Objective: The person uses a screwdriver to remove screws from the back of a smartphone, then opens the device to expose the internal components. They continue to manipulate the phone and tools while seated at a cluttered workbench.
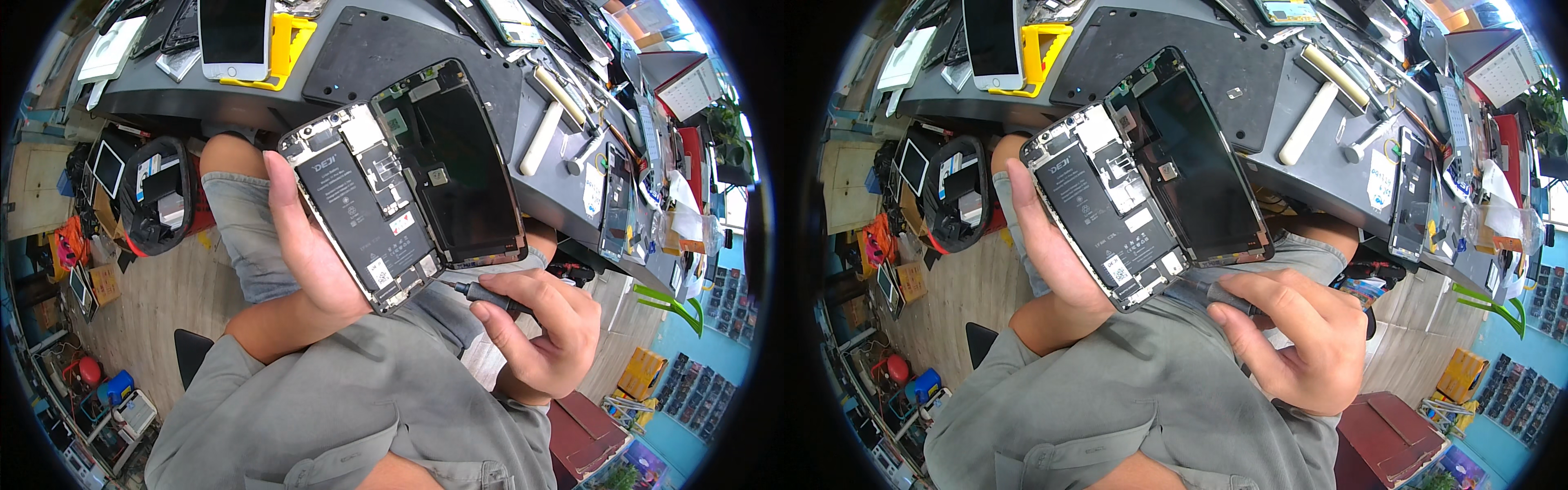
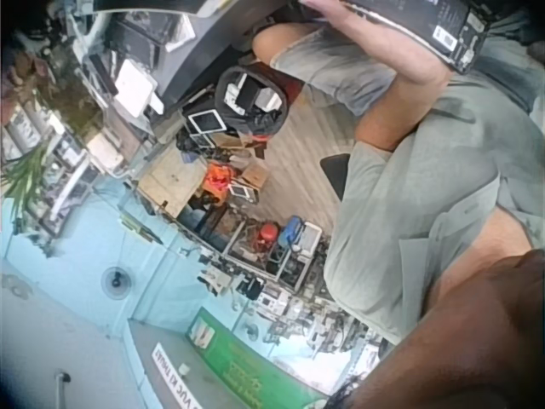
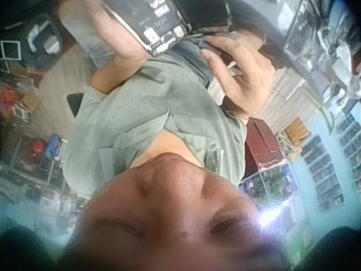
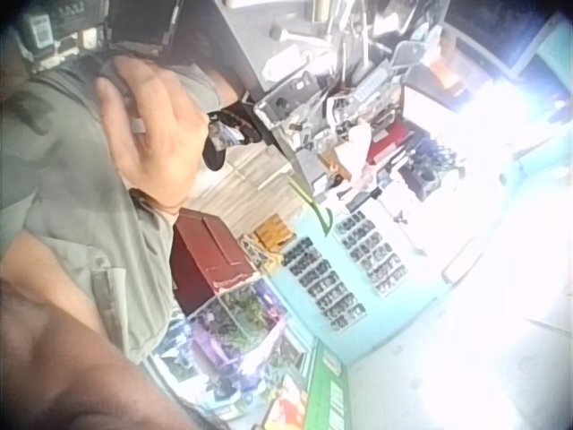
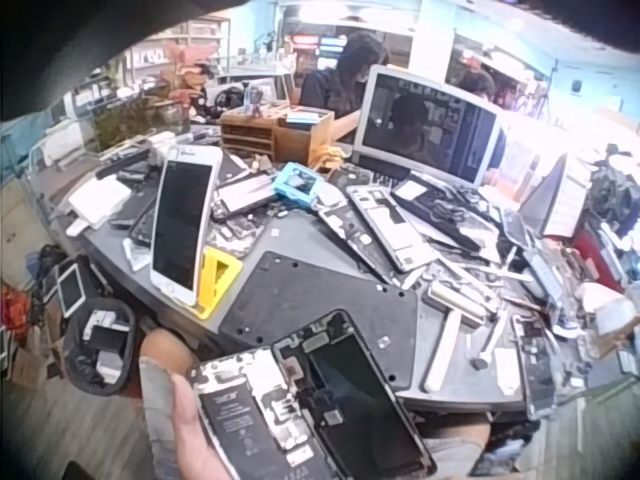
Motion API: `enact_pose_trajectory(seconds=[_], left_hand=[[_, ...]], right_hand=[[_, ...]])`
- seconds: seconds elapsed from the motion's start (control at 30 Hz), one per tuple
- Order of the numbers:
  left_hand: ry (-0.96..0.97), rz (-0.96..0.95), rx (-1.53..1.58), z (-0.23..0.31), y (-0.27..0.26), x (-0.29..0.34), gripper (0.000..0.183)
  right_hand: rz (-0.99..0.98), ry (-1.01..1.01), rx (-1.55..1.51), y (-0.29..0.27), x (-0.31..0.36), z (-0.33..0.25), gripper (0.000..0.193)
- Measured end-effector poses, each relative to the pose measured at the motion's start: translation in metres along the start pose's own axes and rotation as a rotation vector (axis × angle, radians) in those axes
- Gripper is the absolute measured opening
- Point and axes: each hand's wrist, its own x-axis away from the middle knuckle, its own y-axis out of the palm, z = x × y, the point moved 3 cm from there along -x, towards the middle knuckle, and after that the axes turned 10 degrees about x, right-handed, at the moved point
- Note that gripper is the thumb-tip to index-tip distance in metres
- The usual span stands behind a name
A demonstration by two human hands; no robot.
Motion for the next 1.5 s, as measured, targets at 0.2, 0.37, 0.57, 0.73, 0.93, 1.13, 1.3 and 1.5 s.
enact_pose_trajectory(seconds=[0.2,0.37,0.57,0.73,0.93,1.13,1.3,1.5], left_hand=[[0.029,0.027,-0.034,-0.001,0.001,0.000,0.090],[0.036,0.014,-0.043,-0.001,-0.001,-0.001,0.089],[-0.034,-0.010,-0.026,0.000,-0.001,0.000,0.099],[0.005,-0.074,-0.041,0.000,-0.003,-0.002,0.089],[0.017,-0.039,-0.035,-0.001,-0.003,-0.001,0.090],[0.067,0.092,-0.013,-0.008,0.006,0.002,0.092],[-0.118,-0.267,0.241,-0.010,0.001,0.003,0.115],[-0.027,-0.113,0.022,-0.015,0.007,0.011,0.110]], right_hand=[[-0.033,0.043,0.025,0.000,0.006,0.004,0.029],[-0.169,0.060,0.078,0.002,0.009,0.005,0.033],[-0.319,-0.076,0.141,0.009,0.005,0.002,0.049],[-0.381,-0.078,0.144,0.009,0.001,0.000,0.058],[-0.416,-0.088,0.153,0.008,-0.001,0.000,0.061],[-0.189,-0.057,0.038,-0.003,-0.001,0.001,0.051],[0.173,-0.016,0.065,-0.001,-0.012,-0.007,0.043],[0.177,-0.009,0.259,0.008,-0.033,-0.017,0.036]])
